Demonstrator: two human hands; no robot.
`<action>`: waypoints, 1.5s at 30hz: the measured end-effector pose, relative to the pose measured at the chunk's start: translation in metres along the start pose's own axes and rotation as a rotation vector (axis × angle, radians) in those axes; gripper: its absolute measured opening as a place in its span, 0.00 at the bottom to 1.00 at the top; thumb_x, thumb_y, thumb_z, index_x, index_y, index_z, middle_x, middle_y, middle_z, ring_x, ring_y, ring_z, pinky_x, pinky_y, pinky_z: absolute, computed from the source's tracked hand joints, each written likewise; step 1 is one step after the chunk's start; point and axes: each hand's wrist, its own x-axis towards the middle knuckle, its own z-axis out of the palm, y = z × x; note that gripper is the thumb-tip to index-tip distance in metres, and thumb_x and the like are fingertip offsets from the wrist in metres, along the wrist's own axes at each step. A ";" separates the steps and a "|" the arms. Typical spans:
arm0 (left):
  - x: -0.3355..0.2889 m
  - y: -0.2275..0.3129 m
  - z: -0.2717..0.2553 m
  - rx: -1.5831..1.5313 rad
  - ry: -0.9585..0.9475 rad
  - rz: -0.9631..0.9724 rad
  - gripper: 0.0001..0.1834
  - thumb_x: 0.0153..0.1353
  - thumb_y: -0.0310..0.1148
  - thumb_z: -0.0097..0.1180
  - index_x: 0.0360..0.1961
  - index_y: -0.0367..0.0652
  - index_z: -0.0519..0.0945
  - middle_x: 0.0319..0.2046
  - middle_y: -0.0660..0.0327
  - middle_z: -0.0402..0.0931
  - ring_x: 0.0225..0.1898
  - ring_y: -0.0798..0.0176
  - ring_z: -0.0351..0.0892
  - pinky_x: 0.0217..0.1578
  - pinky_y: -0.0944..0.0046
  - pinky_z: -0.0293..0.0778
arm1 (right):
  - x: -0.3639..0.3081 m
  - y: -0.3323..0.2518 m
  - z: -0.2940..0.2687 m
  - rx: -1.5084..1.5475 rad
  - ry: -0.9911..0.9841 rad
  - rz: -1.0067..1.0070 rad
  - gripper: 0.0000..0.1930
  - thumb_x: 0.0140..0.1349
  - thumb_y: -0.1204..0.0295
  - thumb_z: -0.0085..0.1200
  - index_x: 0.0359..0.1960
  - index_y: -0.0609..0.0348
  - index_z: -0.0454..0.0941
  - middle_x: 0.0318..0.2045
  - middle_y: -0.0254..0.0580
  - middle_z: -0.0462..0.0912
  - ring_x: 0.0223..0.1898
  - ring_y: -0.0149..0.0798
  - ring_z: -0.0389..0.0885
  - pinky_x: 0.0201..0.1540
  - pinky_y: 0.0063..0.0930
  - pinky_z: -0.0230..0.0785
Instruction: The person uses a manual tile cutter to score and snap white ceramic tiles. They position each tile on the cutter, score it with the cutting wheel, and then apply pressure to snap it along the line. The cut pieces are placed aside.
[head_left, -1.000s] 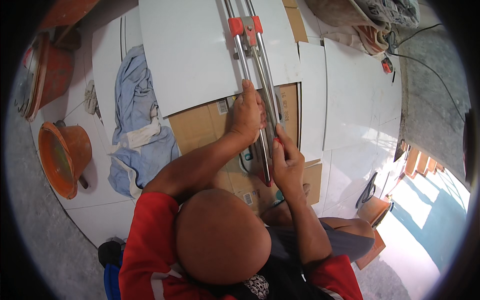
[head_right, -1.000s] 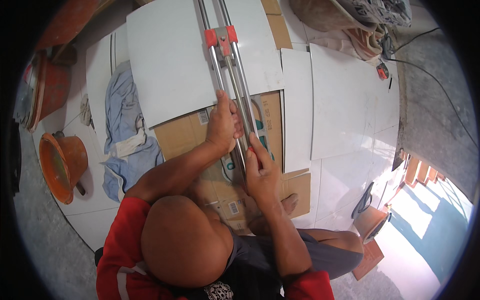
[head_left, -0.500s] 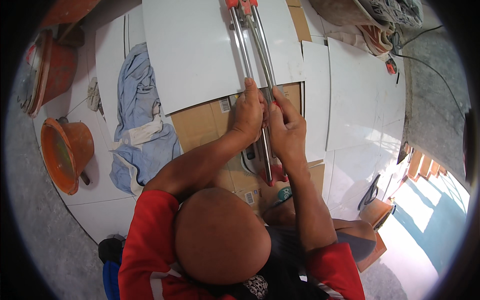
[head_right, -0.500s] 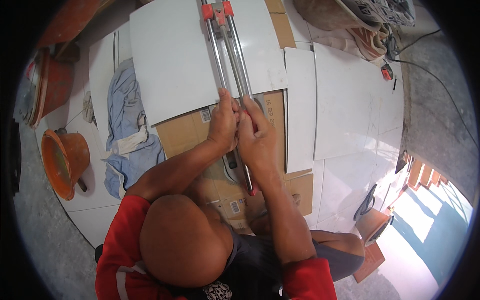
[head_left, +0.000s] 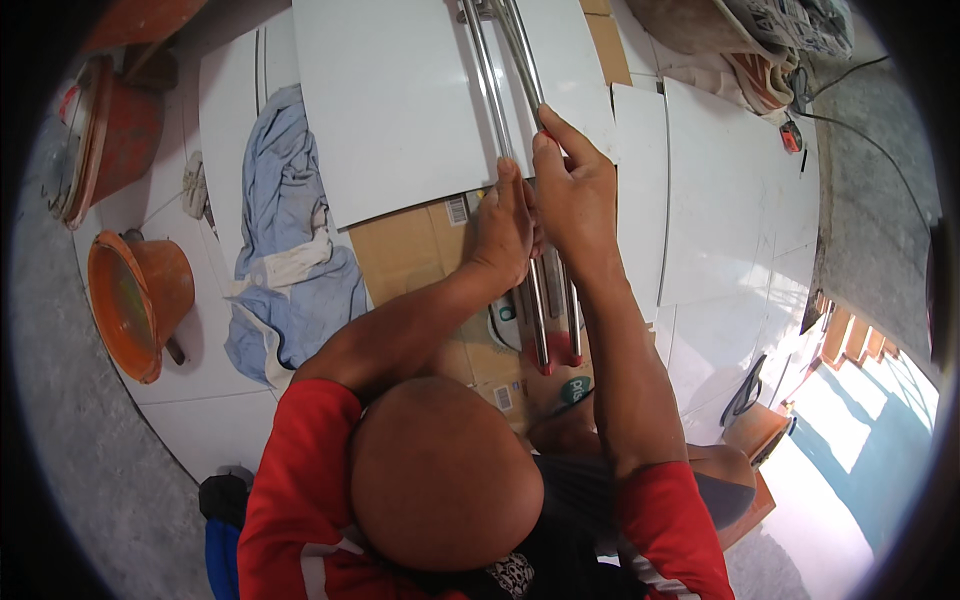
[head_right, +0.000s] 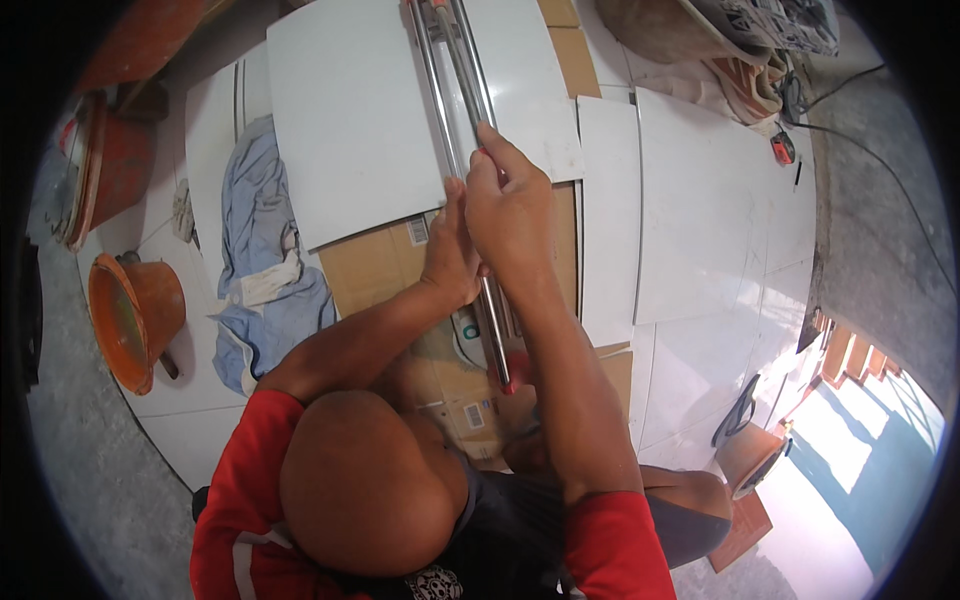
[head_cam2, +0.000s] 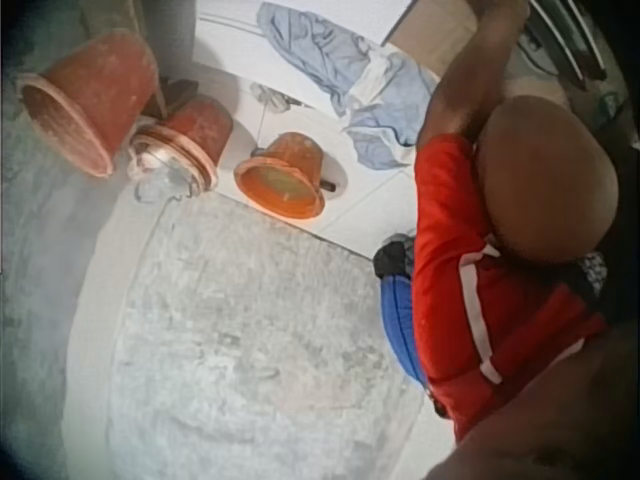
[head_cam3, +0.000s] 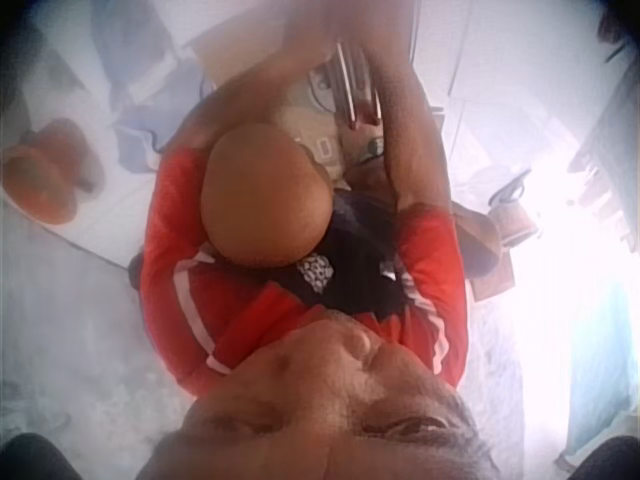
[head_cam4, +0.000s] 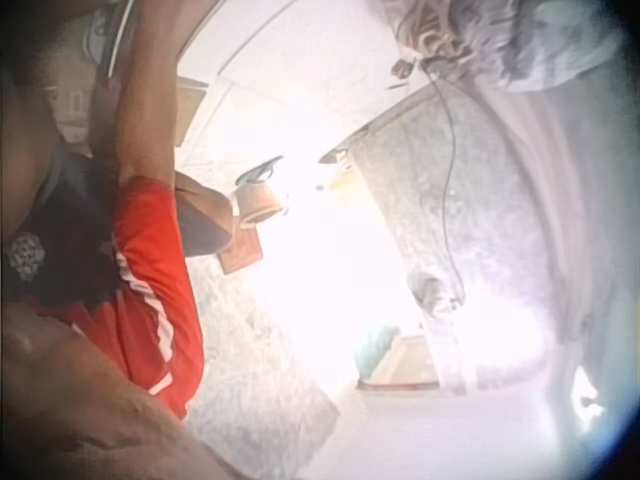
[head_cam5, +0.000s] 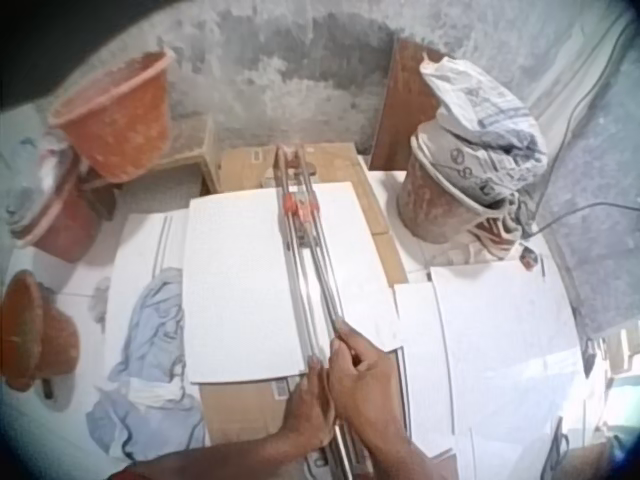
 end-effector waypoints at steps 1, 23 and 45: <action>-0.001 0.000 0.003 0.002 0.014 0.009 0.37 0.70 0.71 0.34 0.43 0.45 0.74 0.22 0.67 0.69 0.16 0.71 0.63 0.14 0.69 0.60 | 0.004 -0.004 0.001 -0.009 -0.004 0.005 0.21 0.69 0.69 0.50 0.60 0.65 0.78 0.30 0.47 0.84 0.29 0.30 0.78 0.36 0.27 0.72; -0.008 0.008 0.011 -0.017 0.069 -0.006 0.33 0.70 0.70 0.34 0.24 0.52 0.59 0.14 0.71 0.51 0.12 0.71 0.50 0.12 0.66 0.52 | 0.101 -0.044 0.037 -0.031 0.008 -0.087 0.21 0.67 0.65 0.49 0.58 0.61 0.81 0.41 0.58 0.87 0.39 0.44 0.87 0.48 0.35 0.76; -0.008 0.007 0.009 -0.017 0.040 -0.058 0.31 0.72 0.68 0.35 0.27 0.51 0.63 0.15 0.69 0.56 0.13 0.69 0.54 0.14 0.64 0.55 | 0.124 -0.045 0.042 -0.036 0.019 -0.188 0.23 0.69 0.63 0.49 0.61 0.63 0.78 0.52 0.61 0.84 0.56 0.56 0.82 0.60 0.40 0.72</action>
